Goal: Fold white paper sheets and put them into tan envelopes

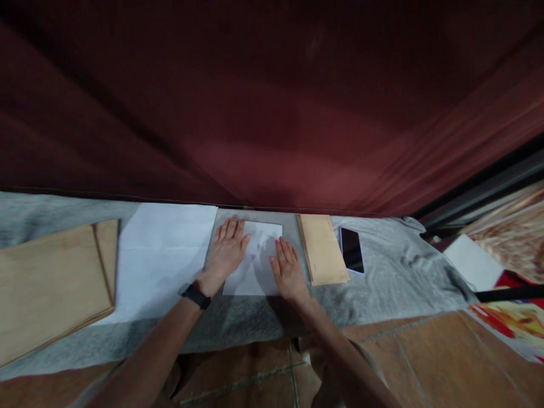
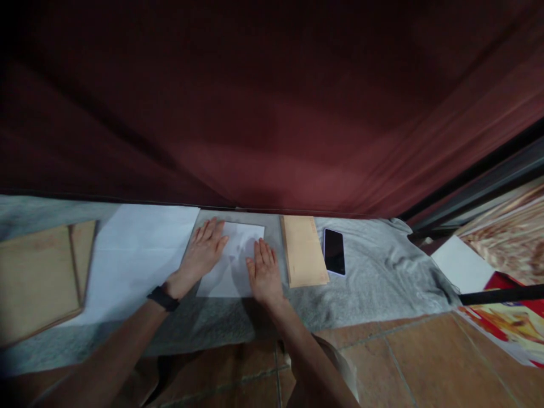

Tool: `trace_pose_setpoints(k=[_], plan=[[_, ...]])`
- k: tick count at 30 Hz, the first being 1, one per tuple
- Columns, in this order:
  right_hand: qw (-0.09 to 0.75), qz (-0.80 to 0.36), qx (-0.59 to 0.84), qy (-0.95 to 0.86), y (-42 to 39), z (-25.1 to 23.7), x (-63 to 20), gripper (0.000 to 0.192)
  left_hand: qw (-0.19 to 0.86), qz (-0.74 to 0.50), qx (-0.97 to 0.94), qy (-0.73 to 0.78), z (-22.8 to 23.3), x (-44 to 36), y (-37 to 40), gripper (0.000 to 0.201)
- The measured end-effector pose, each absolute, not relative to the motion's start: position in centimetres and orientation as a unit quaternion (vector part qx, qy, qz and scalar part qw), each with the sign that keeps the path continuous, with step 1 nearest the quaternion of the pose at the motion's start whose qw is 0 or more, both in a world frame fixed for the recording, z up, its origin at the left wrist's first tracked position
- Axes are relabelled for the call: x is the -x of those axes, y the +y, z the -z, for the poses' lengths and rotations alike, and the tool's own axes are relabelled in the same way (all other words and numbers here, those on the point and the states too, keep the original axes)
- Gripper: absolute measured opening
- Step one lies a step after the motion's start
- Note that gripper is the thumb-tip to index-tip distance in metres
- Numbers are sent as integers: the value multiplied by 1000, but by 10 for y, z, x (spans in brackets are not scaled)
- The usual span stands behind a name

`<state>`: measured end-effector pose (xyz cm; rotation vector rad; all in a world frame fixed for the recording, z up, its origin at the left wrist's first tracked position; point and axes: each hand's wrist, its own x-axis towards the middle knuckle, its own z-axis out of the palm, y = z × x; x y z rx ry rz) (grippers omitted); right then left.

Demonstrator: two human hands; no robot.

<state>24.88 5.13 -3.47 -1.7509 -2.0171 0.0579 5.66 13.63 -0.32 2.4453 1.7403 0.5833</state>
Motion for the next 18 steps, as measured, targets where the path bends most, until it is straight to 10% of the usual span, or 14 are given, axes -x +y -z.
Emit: trace_pose_setpoints(k=[18], plan=[[149,11,662,-735,67,40,-245,56,2,-169,-892,419,26,-59,78,50]])
